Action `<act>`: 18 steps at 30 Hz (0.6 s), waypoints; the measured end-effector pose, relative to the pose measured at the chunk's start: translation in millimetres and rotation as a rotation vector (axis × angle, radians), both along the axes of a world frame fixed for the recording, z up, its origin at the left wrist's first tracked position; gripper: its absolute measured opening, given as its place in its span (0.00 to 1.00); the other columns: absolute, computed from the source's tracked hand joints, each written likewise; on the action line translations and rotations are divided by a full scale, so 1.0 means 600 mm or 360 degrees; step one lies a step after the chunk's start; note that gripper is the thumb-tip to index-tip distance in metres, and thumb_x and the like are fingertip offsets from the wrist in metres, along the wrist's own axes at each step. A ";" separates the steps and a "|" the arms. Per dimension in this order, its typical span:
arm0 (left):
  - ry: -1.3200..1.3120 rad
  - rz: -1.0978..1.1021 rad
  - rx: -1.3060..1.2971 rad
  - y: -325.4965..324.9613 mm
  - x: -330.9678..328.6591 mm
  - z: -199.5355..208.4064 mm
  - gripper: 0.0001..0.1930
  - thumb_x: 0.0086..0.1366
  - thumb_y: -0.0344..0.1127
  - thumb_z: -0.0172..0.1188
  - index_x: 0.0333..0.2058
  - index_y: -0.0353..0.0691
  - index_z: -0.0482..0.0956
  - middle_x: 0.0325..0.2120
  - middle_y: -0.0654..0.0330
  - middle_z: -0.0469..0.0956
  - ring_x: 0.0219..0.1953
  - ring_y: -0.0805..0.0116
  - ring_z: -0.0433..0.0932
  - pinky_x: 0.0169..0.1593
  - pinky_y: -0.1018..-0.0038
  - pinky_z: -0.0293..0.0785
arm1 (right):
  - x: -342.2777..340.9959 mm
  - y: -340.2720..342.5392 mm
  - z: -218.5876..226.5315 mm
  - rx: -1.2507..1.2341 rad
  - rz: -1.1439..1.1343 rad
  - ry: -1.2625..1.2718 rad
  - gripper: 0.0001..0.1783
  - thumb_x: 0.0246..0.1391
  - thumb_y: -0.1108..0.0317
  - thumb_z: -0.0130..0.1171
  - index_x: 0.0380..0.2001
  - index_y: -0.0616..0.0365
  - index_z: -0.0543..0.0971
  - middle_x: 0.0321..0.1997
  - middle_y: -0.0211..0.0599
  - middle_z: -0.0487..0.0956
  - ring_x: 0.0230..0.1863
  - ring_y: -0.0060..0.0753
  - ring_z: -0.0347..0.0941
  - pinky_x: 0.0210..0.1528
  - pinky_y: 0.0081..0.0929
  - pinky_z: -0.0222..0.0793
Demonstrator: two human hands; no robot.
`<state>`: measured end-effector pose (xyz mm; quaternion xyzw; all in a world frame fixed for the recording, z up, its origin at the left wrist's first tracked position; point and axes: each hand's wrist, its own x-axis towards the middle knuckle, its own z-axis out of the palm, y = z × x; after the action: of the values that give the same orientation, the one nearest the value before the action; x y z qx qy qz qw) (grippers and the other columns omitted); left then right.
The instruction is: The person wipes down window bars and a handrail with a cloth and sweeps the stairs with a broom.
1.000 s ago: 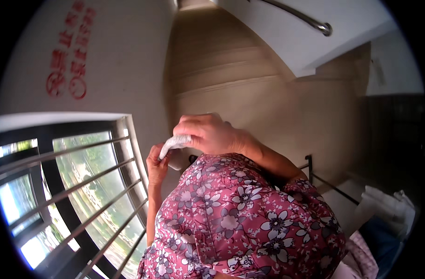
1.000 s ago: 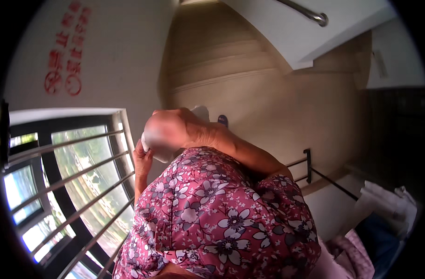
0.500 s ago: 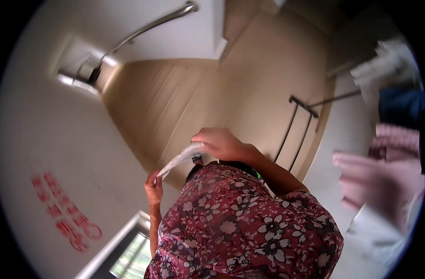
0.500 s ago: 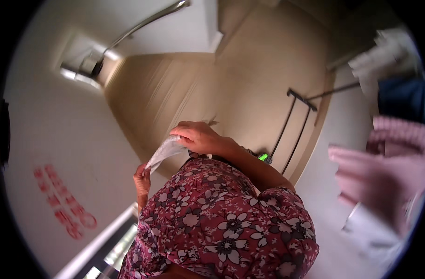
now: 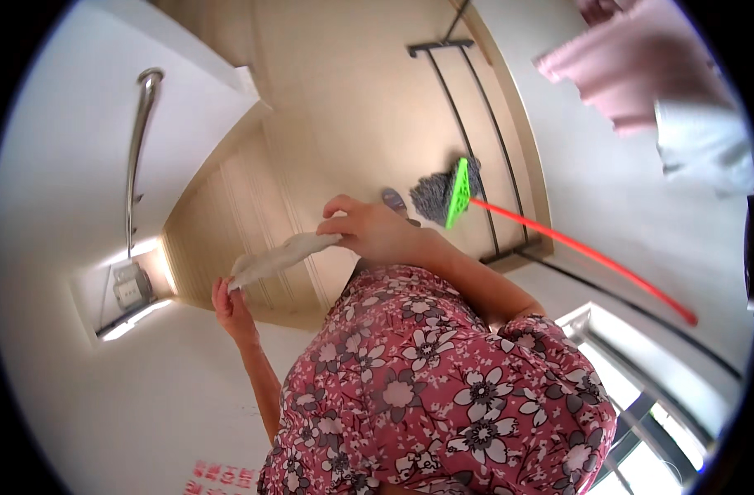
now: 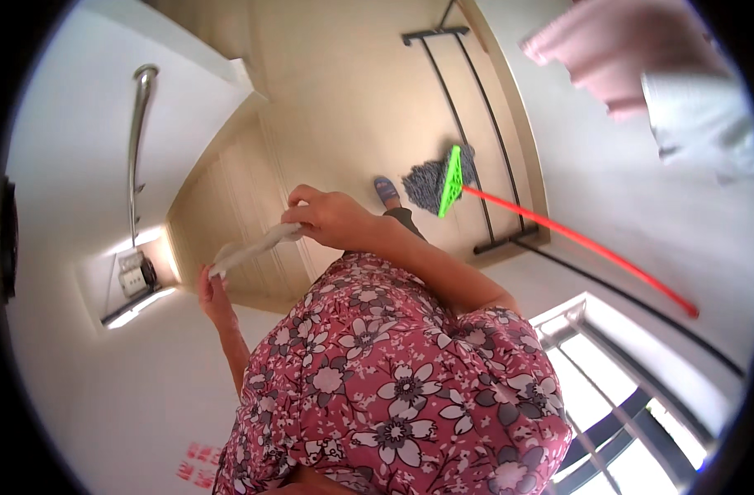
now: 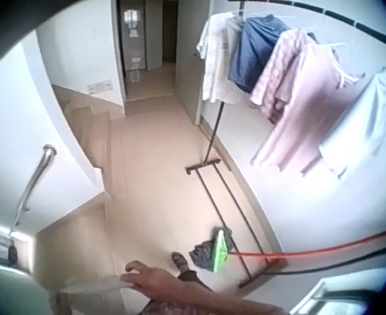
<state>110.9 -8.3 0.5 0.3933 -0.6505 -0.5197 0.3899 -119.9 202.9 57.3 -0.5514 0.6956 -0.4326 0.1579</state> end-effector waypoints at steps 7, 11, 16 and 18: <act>-0.0020 -0.1030 -0.0532 0.096 -0.134 0.120 0.08 0.52 0.22 0.49 0.33 0.32 0.72 0.52 0.52 0.55 0.53 0.61 0.57 0.51 0.70 0.57 | -0.017 -0.062 -0.039 -0.0581 -0.0150 -0.0408 0.11 0.46 0.68 0.48 0.34 0.56 0.71 0.33 0.40 0.69 0.35 0.39 0.67 0.36 0.28 0.64; 0.0077 -0.1052 -0.0977 0.139 -0.209 0.121 0.20 0.48 0.25 0.55 0.42 0.32 0.65 0.55 0.50 0.46 0.54 0.54 0.54 0.52 0.66 0.55 | 0.019 -0.100 -0.054 -0.0744 -0.0014 -0.1616 0.14 0.53 0.64 0.43 0.42 0.56 0.67 0.34 0.30 0.70 0.33 0.21 0.65 0.36 0.20 0.63; -0.0181 -0.0875 -0.0710 0.115 -0.208 0.106 0.45 0.42 0.29 0.63 0.55 0.36 0.41 0.54 0.52 0.48 0.53 0.61 0.56 0.52 0.69 0.56 | 0.030 -0.077 -0.007 -0.0615 0.0138 -0.2350 0.12 0.53 0.64 0.43 0.40 0.55 0.69 0.29 0.22 0.71 0.31 0.13 0.64 0.34 0.12 0.62; 0.0157 -0.0968 -0.0242 0.117 -0.214 0.090 0.46 0.44 0.31 0.61 0.56 0.37 0.36 0.51 0.53 0.55 0.51 0.65 0.59 0.51 0.73 0.58 | 0.034 -0.078 0.006 -0.0408 0.0155 -0.1792 0.13 0.54 0.65 0.43 0.41 0.58 0.68 0.34 0.26 0.71 0.36 0.15 0.64 0.37 0.14 0.62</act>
<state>-17.6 62.1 54.3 0.1247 -0.7557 -0.5808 0.2760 -99.3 156.2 60.7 -0.2823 0.4204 -0.7323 0.4554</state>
